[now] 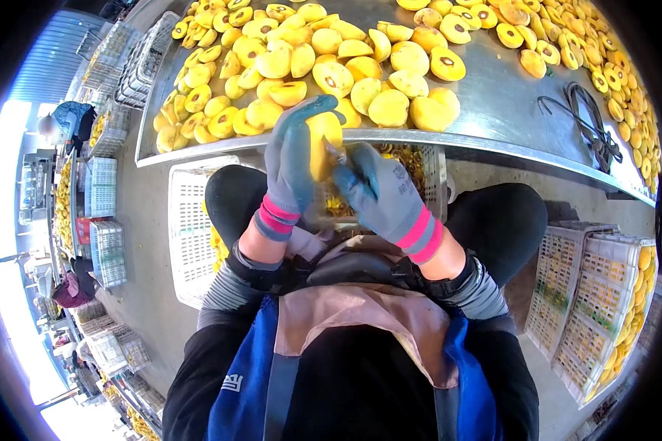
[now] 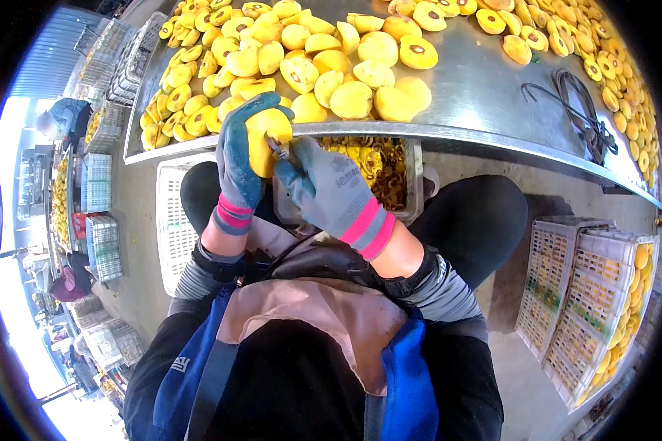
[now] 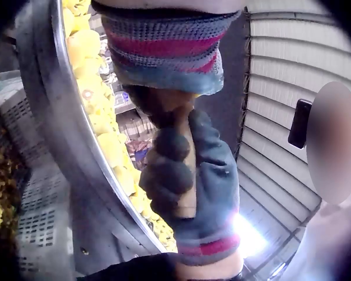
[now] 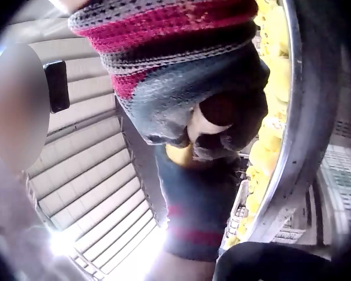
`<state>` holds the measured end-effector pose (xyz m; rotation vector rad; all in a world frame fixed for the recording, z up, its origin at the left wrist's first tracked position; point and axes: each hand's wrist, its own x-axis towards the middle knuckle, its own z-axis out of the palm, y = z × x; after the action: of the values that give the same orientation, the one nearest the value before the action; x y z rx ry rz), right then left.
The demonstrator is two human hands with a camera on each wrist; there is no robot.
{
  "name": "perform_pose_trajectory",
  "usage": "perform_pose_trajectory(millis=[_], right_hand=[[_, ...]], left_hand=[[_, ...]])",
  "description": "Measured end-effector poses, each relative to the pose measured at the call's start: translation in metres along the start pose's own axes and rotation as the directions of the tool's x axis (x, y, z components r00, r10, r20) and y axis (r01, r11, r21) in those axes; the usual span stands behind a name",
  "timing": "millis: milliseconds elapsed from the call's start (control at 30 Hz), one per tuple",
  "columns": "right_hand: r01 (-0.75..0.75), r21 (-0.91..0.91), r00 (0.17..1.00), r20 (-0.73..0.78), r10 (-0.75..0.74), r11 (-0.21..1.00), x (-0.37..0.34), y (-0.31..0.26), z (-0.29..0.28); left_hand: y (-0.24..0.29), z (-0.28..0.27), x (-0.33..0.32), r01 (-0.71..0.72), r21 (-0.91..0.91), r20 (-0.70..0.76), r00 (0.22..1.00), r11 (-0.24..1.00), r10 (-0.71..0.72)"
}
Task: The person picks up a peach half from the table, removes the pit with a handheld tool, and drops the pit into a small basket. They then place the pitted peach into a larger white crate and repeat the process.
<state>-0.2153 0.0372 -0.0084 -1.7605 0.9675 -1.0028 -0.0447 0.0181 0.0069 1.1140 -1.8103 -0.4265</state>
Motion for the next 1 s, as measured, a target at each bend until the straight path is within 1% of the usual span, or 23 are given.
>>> perform_pose_trajectory(millis=[33, 100, 133, 200, 233, 300, 333, 400, 433, 500, 600, 633, 667, 733, 800, 833, 900, 933, 967, 1000], right_hand=[[0.057, -0.088, 0.998, -0.015, -0.059, 0.995, -0.002, 0.004, 0.002], [0.083, -0.161, 0.997, 0.019, -0.081, 0.983, -0.003, 0.005, -0.001], [0.098, -0.197, 0.995, 0.035, -0.093, 0.976, -0.002, 0.004, -0.003], [0.138, -0.21, 0.99, 0.044, -0.131, 0.968, -0.002, 0.002, -0.007], [0.155, -0.216, 0.988, 0.052, -0.147, 0.964, -0.003, 0.002, -0.008], [0.1, -0.133, 0.994, 0.049, -0.094, 0.986, -0.003, 0.003, -0.007], [0.074, -0.092, 0.996, 0.048, -0.07, 0.993, -0.002, 0.004, -0.006], [0.085, 0.002, 0.996, -0.025, -0.085, 0.996, -0.003, 0.003, 0.0], [0.093, 0.048, 0.994, -0.059, -0.09, 0.995, -0.004, 0.004, 0.002], [0.091, -0.049, 0.996, -0.011, -0.092, 0.995, -0.006, 0.007, 0.001], [0.13, -0.168, 0.992, 0.025, -0.127, 0.977, -0.006, 0.013, -0.004], [0.149, -0.199, 0.989, 0.035, -0.145, 0.968, -0.007, 0.013, -0.004], [0.126, -0.187, 0.992, 0.048, -0.119, 0.974, -0.006, 0.011, -0.005], [0.082, -0.166, 0.995, 0.077, -0.07, 0.983, -0.003, 0.005, -0.009], [-0.066, 0.099, 0.996, 0.063, 0.06, 0.993, -0.003, -0.001, -0.005], [-0.136, 0.23, 0.99, 0.07, 0.123, 0.964, -0.003, -0.003, -0.004], [-0.186, 0.227, 0.981, 0.093, 0.169, 0.956, 0.0, -0.007, -0.008], [-0.216, 0.226, 0.975, 0.107, 0.196, 0.95, -0.001, -0.008, -0.009], [-0.118, 0.109, 0.991, 0.074, 0.11, 0.987, -0.004, -0.004, -0.007], [-0.017, -0.014, 0.998, 0.053, 0.018, 1.0, -0.007, 0.003, -0.006]], left_hand=[[-0.001, 0.0, 0.0, -0.022, -0.001, 0.004, 1.0, 1.0, 0.022], [-0.007, -0.005, 0.002, -0.127, 0.017, 0.033, 0.991, 0.992, 0.127], [-0.007, -0.009, 0.005, -0.164, 0.114, 0.097, 0.983, 0.98, 0.153], [-0.003, -0.014, 0.01, -0.25, 0.29, 0.233, 0.955, 0.924, 0.185], [-0.005, -0.014, 0.009, -0.246, 0.265, 0.226, 0.956, 0.932, 0.188], [-0.011, -0.013, 0.007, -0.244, 0.217, 0.212, 0.957, 0.945, 0.198], [-0.011, -0.012, 0.006, -0.246, 0.221, 0.173, 0.962, 0.944, 0.21], [-0.01, -0.005, 0.005, -0.255, 0.229, 0.096, 0.966, 0.939, 0.239], [-0.011, -0.001, 0.005, -0.242, 0.192, 0.06, 0.97, 0.951, 0.235], [-0.013, 0.003, 0.002, -0.21, 0.117, -0.011, 0.977, 0.971, 0.213], [-0.01, -0.005, 0.006, -0.293, 0.25, 0.162, 0.952, 0.923, 0.259], [-0.01, -0.008, 0.004, -0.239, 0.228, 0.18, 0.963, 0.944, 0.2], [-0.01, -0.01, 0.004, -0.187, 0.205, 0.2, 0.969, 0.961, 0.146], [-0.011, -0.008, 0.002, -0.172, 0.212, 0.164, 0.977, 0.962, 0.139], [-0.01, -0.001, 0.001, -0.241, 0.279, 0.055, 0.97, 0.93, 0.235], [-0.009, 0.003, 0.001, -0.204, 0.189, -0.001, 0.978, 0.96, 0.208], [-0.005, 0.009, -0.001, -0.134, -0.002, -0.099, 0.986, 0.991, 0.133], [-0.002, 0.009, -0.003, -0.108, 0.019, -0.084, 0.99, 0.994, 0.109], [0.004, 0.008, -0.002, -0.084, 0.039, -0.068, 0.994, 0.996, 0.086], [0.007, 0.008, -0.001, -0.062, 0.06, -0.054, 0.996, 0.996, 0.065]])
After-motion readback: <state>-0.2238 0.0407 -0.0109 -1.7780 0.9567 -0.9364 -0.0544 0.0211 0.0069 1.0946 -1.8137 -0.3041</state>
